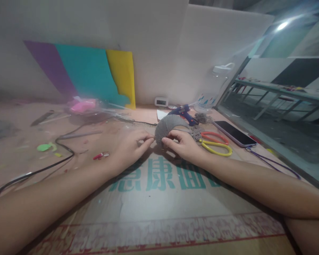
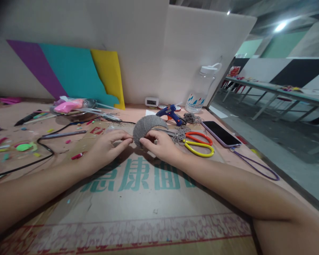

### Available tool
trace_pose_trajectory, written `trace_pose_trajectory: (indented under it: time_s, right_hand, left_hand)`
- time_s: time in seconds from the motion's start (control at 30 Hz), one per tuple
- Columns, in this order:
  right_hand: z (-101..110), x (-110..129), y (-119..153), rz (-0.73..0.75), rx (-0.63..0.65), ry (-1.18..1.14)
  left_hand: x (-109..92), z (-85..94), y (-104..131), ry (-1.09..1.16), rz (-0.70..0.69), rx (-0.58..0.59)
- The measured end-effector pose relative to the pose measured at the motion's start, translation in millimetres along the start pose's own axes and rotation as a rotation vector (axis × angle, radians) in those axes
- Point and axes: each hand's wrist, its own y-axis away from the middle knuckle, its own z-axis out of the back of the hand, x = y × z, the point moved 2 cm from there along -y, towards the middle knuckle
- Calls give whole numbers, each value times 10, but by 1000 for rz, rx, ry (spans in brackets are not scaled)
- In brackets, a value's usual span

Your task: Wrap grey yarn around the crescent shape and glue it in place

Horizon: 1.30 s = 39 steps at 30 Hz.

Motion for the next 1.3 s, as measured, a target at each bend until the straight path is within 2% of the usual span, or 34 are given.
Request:
trace_pose_trajectory:
  time_s: [0.27, 0.63, 0.87, 1.0, 1.2, 1.3]
  right_hand:
    - [5, -18, -8, -29, -52, 8]
    - [1, -9, -4, -32, -25, 27]
    - [-12, -34, -15, 29, 18, 6]
    - [-14, -14, -11, 26, 49, -1]
    - [6, 8, -6, 38, 70, -53]
    - [10, 4, -7, 45, 96, -110]
  left_hand:
    - [36, 7, 11, 52, 135, -57]
    - [34, -10, 12, 23, 79, -25]
    - [33, -27, 31, 224, 63, -8]
    - [33, -22, 43, 127, 9, -60]
    - [11, -35, 65, -56, -211, 3]
    - [-40, -7, 67, -119, -286, -48]
